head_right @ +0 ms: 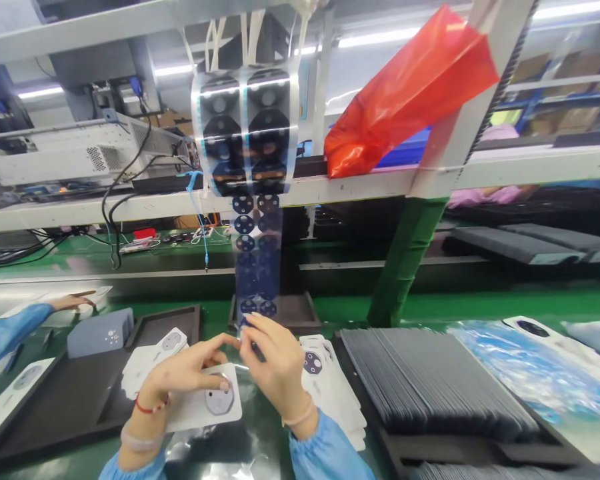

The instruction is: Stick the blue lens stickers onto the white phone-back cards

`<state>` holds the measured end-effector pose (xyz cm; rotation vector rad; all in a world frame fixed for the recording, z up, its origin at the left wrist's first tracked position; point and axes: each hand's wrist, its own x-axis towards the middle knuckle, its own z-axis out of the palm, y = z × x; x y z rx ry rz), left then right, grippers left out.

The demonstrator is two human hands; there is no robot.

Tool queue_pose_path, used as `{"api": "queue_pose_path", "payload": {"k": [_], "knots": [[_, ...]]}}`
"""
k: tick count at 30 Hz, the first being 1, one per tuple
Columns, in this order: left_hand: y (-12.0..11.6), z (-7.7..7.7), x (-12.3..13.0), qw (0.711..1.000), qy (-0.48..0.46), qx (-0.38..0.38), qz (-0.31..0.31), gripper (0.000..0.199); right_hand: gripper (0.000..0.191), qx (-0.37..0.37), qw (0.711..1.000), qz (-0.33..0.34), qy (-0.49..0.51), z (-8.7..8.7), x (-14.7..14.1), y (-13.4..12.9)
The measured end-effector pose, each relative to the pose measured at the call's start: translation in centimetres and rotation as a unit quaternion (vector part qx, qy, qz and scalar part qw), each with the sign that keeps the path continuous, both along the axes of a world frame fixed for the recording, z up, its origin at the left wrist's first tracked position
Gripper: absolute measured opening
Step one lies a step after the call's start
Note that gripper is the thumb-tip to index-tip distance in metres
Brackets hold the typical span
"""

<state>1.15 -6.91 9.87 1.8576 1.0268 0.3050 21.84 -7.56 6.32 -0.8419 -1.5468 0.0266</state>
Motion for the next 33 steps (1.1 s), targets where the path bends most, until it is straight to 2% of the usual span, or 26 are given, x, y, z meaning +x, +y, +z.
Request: {"api": "queue_pose_path", "payload": {"k": [2,5,8,11,13,14,15,16,18,20,22,24,27,29,33], "knots": [[-1.2,0.5,0.1,0.999,-0.003,0.041,0.023,0.052,0.019,0.069,0.992,0.012,-0.107,1.7,-0.6,-1.7],[-1.9,0.6,0.0,0.997,-0.012,0.069,0.028,0.046,0.017,0.020,0.979,0.059,-0.192,3.5,-0.5,-3.5],[-1.9,0.7,-0.1,0.997,0.005,0.076,0.023,0.049,0.025,-0.057,0.982,0.089,-0.156,4.2,0.5,-3.9],[-2.0,1.1,0.3,0.997,0.035,0.069,0.009,0.037,0.041,-0.104,0.983,0.095,-0.116,4.1,1.3,-3.1],[-1.9,1.3,0.6,0.996,0.056,0.074,-0.001,0.031,0.025,-0.108,0.980,0.115,-0.124,4.0,1.4,-2.4],[-1.8,1.3,0.7,0.996,0.058,0.075,-0.002,0.033,0.010,-0.106,0.978,0.129,-0.125,4.1,1.4,-2.2],[-1.5,1.2,0.8,0.996,0.051,0.067,0.004,0.037,0.005,-0.105,0.978,0.139,-0.115,4.2,1.5,-2.2],[-1.2,1.1,0.8,0.998,0.038,0.055,0.018,0.044,0.013,-0.105,0.980,0.144,-0.091,4.3,1.5,-2.3],[-0.3,0.8,0.6,0.996,-0.001,0.037,0.083,0.053,0.015,-0.115,0.984,0.137,-0.014,4.8,1.9,-2.7],[0.6,0.3,0.6,0.983,-0.065,0.043,0.167,0.048,0.013,-0.133,0.982,0.113,0.078,5.3,2.4,-3.0],[1.1,-0.1,1.0,0.965,-0.131,0.063,0.218,0.043,0.016,-0.162,0.967,0.115,0.158,5.6,2.7,-3.0],[1.1,-0.1,1.9,0.947,-0.210,0.061,0.235,0.046,0.021,-0.228,0.938,0.158,0.206,5.5,2.6,-2.5],[0.2,0.2,3.7,0.910,-0.329,0.020,0.251,0.049,0.024,-0.337,0.890,0.217,0.216,5.1,1.7,-1.5],[-0.6,0.6,4.6,0.895,-0.370,-0.013,0.250,0.048,0.023,-0.358,0.882,0.219,0.217,4.8,1.2,-1.1],[-1.7,1.1,5.4,0.883,-0.401,-0.033,0.244,0.046,0.023,-0.357,0.889,0.173,0.227,4.4,0.6,-1.0]]}}
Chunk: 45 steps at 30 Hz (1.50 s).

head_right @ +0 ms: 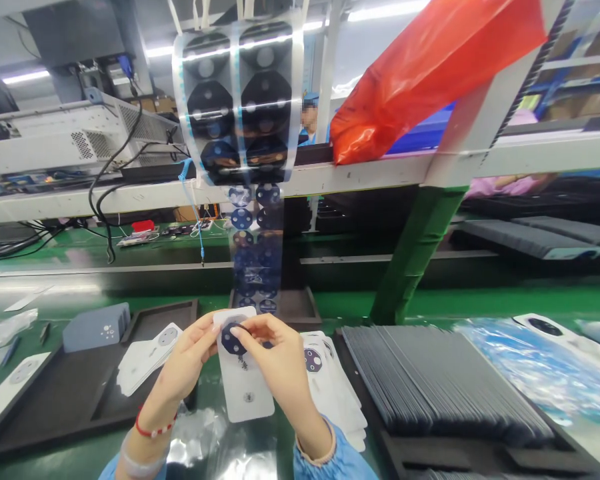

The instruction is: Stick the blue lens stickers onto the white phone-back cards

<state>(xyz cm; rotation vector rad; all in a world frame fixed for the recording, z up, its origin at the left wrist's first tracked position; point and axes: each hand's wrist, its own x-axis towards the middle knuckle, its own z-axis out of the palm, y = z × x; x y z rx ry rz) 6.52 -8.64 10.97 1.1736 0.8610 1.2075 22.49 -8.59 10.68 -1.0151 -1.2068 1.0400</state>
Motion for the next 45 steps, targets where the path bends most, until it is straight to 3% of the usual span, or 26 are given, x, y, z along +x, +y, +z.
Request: {"api": "queue_pose_path", "payload": {"k": [3,23,45], "knots": [[-0.4,-0.1,0.1,1.000,-0.011,-0.002,0.008,0.047,0.025,-0.002,1.000,-0.029,-0.006,-0.1,0.1,-0.1],[-1.2,0.7,-0.2,0.996,0.088,0.012,-0.020,0.046,0.019,0.019,0.998,-0.014,-0.052,0.9,0.5,-0.7],[-1.6,1.2,-0.3,0.996,0.089,0.022,-0.015,0.043,0.019,0.043,0.996,-0.037,-0.067,0.7,0.2,-0.9]]}}
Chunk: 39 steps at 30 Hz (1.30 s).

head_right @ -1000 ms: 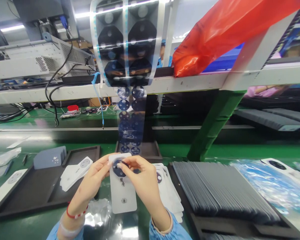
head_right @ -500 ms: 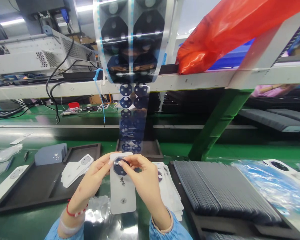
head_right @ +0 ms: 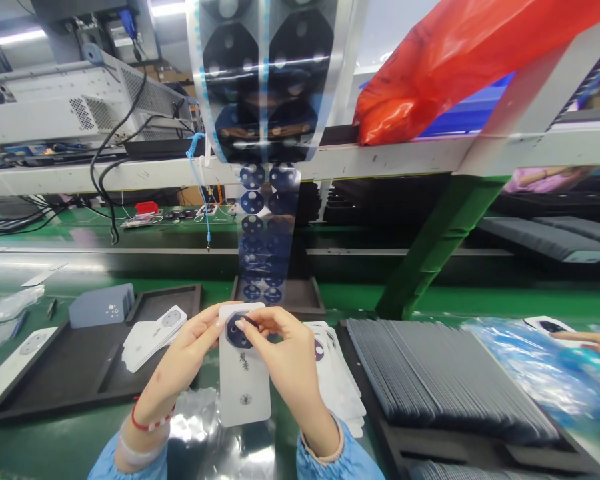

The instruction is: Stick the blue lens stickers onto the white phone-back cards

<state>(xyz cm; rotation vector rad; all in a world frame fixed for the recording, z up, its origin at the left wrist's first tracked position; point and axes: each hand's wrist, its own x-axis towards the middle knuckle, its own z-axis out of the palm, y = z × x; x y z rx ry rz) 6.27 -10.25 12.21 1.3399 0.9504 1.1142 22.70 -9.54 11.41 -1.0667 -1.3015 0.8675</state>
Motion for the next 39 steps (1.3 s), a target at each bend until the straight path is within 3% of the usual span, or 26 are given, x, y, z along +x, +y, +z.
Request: {"api": "queue_pose_path", "payload": {"k": [15,22,29,32,34,36,38,39], "knots": [[-0.1,0.0,-0.1,0.999,0.027,-0.001,0.016,0.050,0.014,0.032,0.999,-0.017,-0.012,-0.5,-0.4,-0.2],[-0.2,-0.1,0.2,0.999,0.025,0.011,0.022,0.043,0.019,0.006,1.000,-0.014,-0.013,-0.6,-0.1,0.1],[-0.3,-0.6,1.4,0.999,-0.035,0.013,0.022,0.040,0.012,0.064,0.993,-0.064,-0.073,-1.3,-0.7,-0.1],[-0.1,-0.9,1.8,0.997,-0.032,0.017,0.069,0.037,0.010,0.109,0.981,-0.115,-0.109,-1.8,-1.2,-0.2],[0.1,-1.0,1.9,0.995,-0.027,0.013,0.096,0.036,0.024,0.138,0.971,-0.150,-0.122,-2.1,-1.4,-0.1],[0.1,-1.0,1.9,0.994,-0.028,0.005,0.107,0.038,0.062,0.148,0.968,-0.172,-0.110,-2.1,-1.3,0.1],[0.1,-0.9,2.0,0.994,-0.032,-0.003,0.103,0.039,0.085,0.117,0.983,-0.122,-0.069,-1.9,-1.1,0.4],[0.0,-0.9,2.1,0.995,-0.032,-0.008,0.098,0.040,0.079,0.086,0.993,-0.072,-0.040,-1.7,-0.9,0.5]]}}
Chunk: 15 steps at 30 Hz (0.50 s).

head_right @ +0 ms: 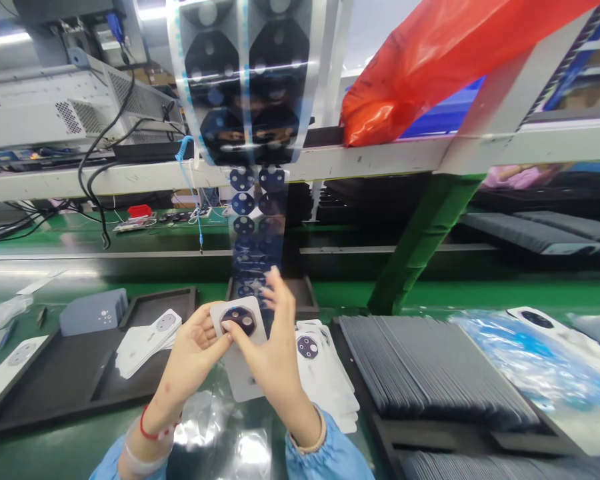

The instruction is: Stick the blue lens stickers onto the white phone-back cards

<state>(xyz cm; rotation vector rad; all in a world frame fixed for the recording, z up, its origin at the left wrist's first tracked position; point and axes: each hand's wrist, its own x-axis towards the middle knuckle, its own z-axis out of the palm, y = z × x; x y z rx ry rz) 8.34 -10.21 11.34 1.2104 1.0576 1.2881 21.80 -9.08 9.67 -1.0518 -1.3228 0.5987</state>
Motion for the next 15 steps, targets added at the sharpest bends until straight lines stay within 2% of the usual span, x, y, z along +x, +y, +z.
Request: {"api": "queue_pose_path", "payload": {"k": [2,4,7,11,15], "knots": [[0.0,0.0,0.1,1.000,0.003,-0.006,-0.007,0.041,0.047,-0.072,0.990,0.111,0.053,0.3,0.3,0.2],[0.0,-0.1,0.2,1.000,0.008,-0.008,-0.010,0.043,0.028,-0.119,0.974,0.167,0.096,0.5,0.4,0.2],[0.1,-0.4,0.1,1.000,0.008,-0.009,-0.015,0.044,0.029,-0.139,0.959,0.193,0.152,0.6,0.5,0.4],[0.3,-0.3,-0.3,0.999,-0.017,-0.015,-0.029,0.045,0.032,-0.184,0.923,0.258,0.218,0.5,1.0,0.7],[0.3,0.2,-0.9,0.996,-0.068,-0.028,-0.045,0.048,0.036,-0.209,0.901,0.316,0.213,1.0,2.0,0.8]]}}
